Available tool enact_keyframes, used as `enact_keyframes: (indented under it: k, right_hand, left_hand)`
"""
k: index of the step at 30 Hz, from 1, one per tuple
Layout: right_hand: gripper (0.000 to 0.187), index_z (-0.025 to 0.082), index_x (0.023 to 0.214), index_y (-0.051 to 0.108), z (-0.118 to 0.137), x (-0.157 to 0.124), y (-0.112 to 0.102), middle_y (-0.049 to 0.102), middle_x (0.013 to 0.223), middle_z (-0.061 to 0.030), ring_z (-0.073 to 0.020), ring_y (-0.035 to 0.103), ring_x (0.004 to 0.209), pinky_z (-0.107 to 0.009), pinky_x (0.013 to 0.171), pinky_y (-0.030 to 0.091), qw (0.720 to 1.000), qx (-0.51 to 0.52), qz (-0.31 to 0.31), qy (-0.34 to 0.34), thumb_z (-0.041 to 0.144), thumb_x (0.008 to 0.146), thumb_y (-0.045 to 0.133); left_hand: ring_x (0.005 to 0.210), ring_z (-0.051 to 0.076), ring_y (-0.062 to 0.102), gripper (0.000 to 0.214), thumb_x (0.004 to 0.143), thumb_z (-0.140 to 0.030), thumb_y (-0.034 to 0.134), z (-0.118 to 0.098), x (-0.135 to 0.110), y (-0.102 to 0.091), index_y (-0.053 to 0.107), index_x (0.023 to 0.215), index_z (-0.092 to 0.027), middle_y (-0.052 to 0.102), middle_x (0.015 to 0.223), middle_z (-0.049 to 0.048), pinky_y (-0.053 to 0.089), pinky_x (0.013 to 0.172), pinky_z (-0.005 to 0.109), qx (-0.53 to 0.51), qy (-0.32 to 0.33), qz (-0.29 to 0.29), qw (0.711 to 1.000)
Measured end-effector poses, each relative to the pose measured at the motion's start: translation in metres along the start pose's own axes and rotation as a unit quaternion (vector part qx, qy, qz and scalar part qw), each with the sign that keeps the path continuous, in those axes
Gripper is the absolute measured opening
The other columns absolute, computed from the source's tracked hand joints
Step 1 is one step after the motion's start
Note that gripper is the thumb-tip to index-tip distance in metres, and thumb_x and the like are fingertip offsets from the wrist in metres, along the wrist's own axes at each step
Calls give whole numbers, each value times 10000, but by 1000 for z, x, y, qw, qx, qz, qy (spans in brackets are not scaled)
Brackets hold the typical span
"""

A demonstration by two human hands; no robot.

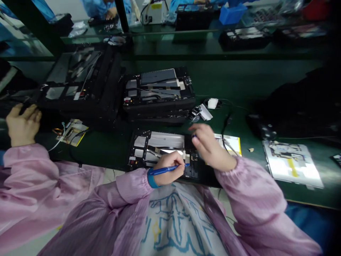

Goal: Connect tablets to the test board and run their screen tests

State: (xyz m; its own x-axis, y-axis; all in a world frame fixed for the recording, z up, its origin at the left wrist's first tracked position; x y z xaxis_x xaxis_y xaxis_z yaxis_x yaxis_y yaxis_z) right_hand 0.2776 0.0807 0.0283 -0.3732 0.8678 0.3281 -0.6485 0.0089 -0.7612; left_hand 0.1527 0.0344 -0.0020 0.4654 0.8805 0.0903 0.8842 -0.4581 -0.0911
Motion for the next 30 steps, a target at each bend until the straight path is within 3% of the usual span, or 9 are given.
enact_keyframes:
  k: [4,10,16,20,22,24,26,27,30]
  right_hand:
    - [196,211,953,462,33,-38,27,542,1142,-114,-231,465,1171,-511,1075,277,992,106,62,-35,307,965,292]
    - [114,212,965,490,33,-49,36,553,1124,-104,-223,477,1155,-518,1075,281,993,104,45,-34,241,948,380]
    - [172,203,846,536,40,-47,35,573,1082,-92,-228,482,1153,-523,1093,270,991,103,59,-58,264,943,406]
    - [202,219,925,590,43,-50,35,576,1108,-88,-249,457,1205,-542,1104,246,994,86,54,-41,324,939,418]
    - [307,219,1139,560,32,-53,30,541,1202,-123,-281,428,1247,-577,1095,242,999,38,12,18,400,925,435]
    - [491,185,1296,470,14,-61,24,472,1314,-177,-336,360,1310,-638,1073,220,993,-36,-37,105,484,910,416]
    - [551,152,1283,490,1,-68,24,418,1388,-206,-390,257,1370,-703,1048,163,979,-98,-48,169,536,905,377]
    - [557,142,1233,531,-3,-70,29,409,1407,-208,-409,206,1390,-725,1041,127,976,-112,-37,185,558,897,376]
    - [607,123,1151,579,-5,-72,45,391,1441,-202,-434,88,1416,-731,1053,36,976,-74,-5,206,625,827,468]
  left_hand:
    - [494,54,479,205,830,-324,556,7,-10,-16,428,750,-185,533,724,-8,347,432,184,-181,21,-93,979]
    - [462,43,466,188,791,-292,579,17,-9,-19,444,733,-175,542,670,-24,322,404,165,-194,-51,-91,976]
    - [449,49,467,197,776,-284,582,17,-3,-5,433,704,-176,524,618,-32,336,402,167,-141,-126,-14,982]
    - [539,82,539,169,780,-288,610,4,-10,-10,515,727,-159,571,681,9,413,490,206,-100,-104,33,989]
    - [621,115,591,143,770,-271,634,-5,-15,-35,555,739,-156,601,745,30,457,573,244,-90,-74,-5,993]
    - [642,127,605,139,763,-263,645,-10,-22,-81,558,715,-165,613,769,24,473,624,271,-92,-45,-126,987]
    - [699,145,616,119,746,-238,652,-10,-35,-136,552,718,-179,619,718,5,478,733,302,-79,-16,-291,953]
    - [708,156,614,132,716,-229,668,-6,-41,-156,547,700,-180,607,656,-3,472,778,320,-78,-22,-341,937]
    - [687,175,604,181,649,-266,663,24,-50,-186,509,610,-179,560,560,-8,466,777,342,-173,-96,-386,901]
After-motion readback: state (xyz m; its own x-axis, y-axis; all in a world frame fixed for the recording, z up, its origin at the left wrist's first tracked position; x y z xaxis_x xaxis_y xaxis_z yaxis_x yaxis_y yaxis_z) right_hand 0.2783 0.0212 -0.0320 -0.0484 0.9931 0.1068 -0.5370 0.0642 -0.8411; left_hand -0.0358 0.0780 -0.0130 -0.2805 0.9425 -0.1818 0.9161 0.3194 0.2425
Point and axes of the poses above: each hand's wrist, its own x-axis towards the middle knuckle, its own y-axis out of the palm, z = x × y, the point moved 8 cm from there along x, towards the middle knuckle
